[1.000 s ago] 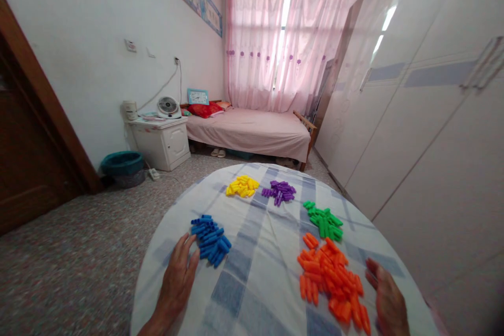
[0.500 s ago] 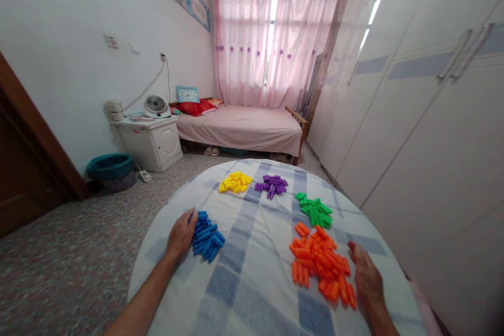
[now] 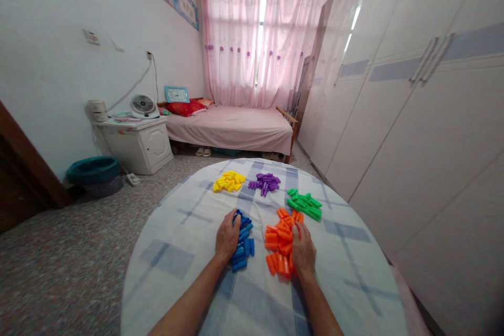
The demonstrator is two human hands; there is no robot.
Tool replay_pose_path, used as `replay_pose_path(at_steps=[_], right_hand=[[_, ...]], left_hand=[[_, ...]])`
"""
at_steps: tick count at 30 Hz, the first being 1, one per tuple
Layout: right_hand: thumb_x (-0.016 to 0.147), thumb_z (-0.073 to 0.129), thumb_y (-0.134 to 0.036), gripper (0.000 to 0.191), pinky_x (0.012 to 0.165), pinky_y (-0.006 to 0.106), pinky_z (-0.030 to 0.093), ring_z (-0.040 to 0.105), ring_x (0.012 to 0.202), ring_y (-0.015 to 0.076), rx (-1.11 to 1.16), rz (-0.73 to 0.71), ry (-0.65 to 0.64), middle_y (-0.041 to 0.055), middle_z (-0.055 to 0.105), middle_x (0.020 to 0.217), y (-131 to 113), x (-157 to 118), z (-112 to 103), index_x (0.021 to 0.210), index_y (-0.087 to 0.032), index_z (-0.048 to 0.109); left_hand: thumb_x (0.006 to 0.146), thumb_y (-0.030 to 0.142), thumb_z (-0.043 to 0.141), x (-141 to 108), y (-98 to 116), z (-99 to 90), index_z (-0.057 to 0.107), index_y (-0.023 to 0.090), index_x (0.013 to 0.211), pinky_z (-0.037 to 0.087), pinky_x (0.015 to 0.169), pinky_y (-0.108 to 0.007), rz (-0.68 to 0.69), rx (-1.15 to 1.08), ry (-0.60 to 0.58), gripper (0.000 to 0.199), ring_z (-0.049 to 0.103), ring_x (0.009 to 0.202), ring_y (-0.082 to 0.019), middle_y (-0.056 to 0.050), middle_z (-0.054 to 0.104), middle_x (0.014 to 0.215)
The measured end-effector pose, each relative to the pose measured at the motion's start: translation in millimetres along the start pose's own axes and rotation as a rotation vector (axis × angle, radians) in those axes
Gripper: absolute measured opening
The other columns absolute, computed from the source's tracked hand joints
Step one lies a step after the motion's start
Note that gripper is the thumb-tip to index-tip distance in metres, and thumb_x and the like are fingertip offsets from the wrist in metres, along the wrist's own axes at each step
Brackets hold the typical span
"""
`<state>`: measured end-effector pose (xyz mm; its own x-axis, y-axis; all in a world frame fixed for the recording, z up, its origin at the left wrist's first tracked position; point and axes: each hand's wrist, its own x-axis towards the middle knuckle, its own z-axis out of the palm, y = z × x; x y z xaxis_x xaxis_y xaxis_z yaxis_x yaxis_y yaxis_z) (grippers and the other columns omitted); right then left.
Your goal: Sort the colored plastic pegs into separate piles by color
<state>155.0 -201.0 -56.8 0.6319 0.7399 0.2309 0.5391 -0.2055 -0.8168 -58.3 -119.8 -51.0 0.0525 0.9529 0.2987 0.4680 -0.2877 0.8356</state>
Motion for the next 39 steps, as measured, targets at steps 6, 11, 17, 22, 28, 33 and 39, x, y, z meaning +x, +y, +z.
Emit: replay_pose_path(at_steps=[6,11,17,22,28,33,39], right_hand=[[0.085,0.028,-0.056,0.063,0.107,0.032,0.025,0.036,0.129,0.0174,0.203,-0.081,-0.138,0.0096,0.044,0.137,-36.0,-20.0,53.0,0.128,-0.014,0.047],[0.084,0.041,-0.050,0.053,0.110,0.037,0.022,0.037,0.129,0.0183,0.382,-0.181,-0.314,0.0061,0.046,0.136,-59.5,-20.6,58.1,0.127,-0.020,0.050],[0.086,0.044,-0.044,0.044,0.108,0.038,0.028,0.043,0.124,0.0181,0.399,-0.392,-0.457,0.0029,0.052,0.131,-85.0,-10.9,31.7,0.124,-0.025,0.053],[0.087,0.036,-0.049,0.048,0.105,0.038,0.030,0.047,0.118,0.0195,0.294,-0.277,-0.152,0.0079,0.054,0.127,-52.2,42.4,-4.1,0.118,-0.019,0.056],[0.078,0.024,-0.066,0.071,0.105,0.041,0.029,0.046,0.117,0.0245,0.061,-0.105,0.184,0.0141,0.057,0.119,34.5,138.9,-45.6,0.111,-0.013,0.057],[0.070,0.026,-0.072,0.072,0.104,0.046,0.031,0.048,0.114,0.0277,0.040,-0.046,0.174,0.0123,0.062,0.112,65.7,185.7,-48.6,0.099,-0.017,0.063],[0.072,0.039,-0.063,0.060,0.103,0.040,0.033,0.053,0.113,0.0236,0.063,-0.075,-0.044,0.0067,0.062,0.118,63.2,199.8,-26.9,0.104,-0.020,0.065]], left_hand=[[0.091,0.040,0.032,-3.3,3.7,9.5,0.050,0.017,0.125,0.030,0.108,-0.035,0.108,-0.056,-0.132,0.045,0.044,0.125,-0.018,-0.009,0.051,0.133],[0.090,0.043,0.031,0.5,-7.0,11.7,0.049,0.019,0.127,0.022,0.113,-0.035,0.108,-0.161,-0.209,0.047,0.038,0.130,-0.016,-0.006,0.047,0.137],[0.088,0.050,0.032,6.2,10.9,16.2,0.049,0.015,0.127,0.025,0.111,-0.038,0.018,-0.437,-0.245,0.055,0.040,0.129,-0.019,-0.009,0.046,0.137],[0.084,0.060,0.030,33.5,9.7,9.7,0.064,0.016,0.107,0.039,0.102,-0.041,-0.074,-0.477,-0.146,0.061,0.056,0.113,-0.023,-0.010,0.064,0.115],[0.073,0.070,0.042,83.5,-10.8,18.6,0.067,0.011,0.094,0.050,0.088,-0.044,-0.317,-0.664,-0.002,0.068,0.064,0.099,-0.027,-0.016,0.069,0.101],[0.070,0.073,0.045,93.2,-21.0,35.9,0.068,0.012,0.090,0.049,0.090,-0.044,-0.294,-0.658,0.023,0.068,0.065,0.096,-0.028,-0.013,0.071,0.096],[0.069,0.075,0.043,90.8,-18.9,36.6,0.069,0.013,0.088,0.053,0.084,-0.041,-0.280,-0.546,-0.012,0.070,0.066,0.092,-0.028,-0.012,0.071,0.093]])
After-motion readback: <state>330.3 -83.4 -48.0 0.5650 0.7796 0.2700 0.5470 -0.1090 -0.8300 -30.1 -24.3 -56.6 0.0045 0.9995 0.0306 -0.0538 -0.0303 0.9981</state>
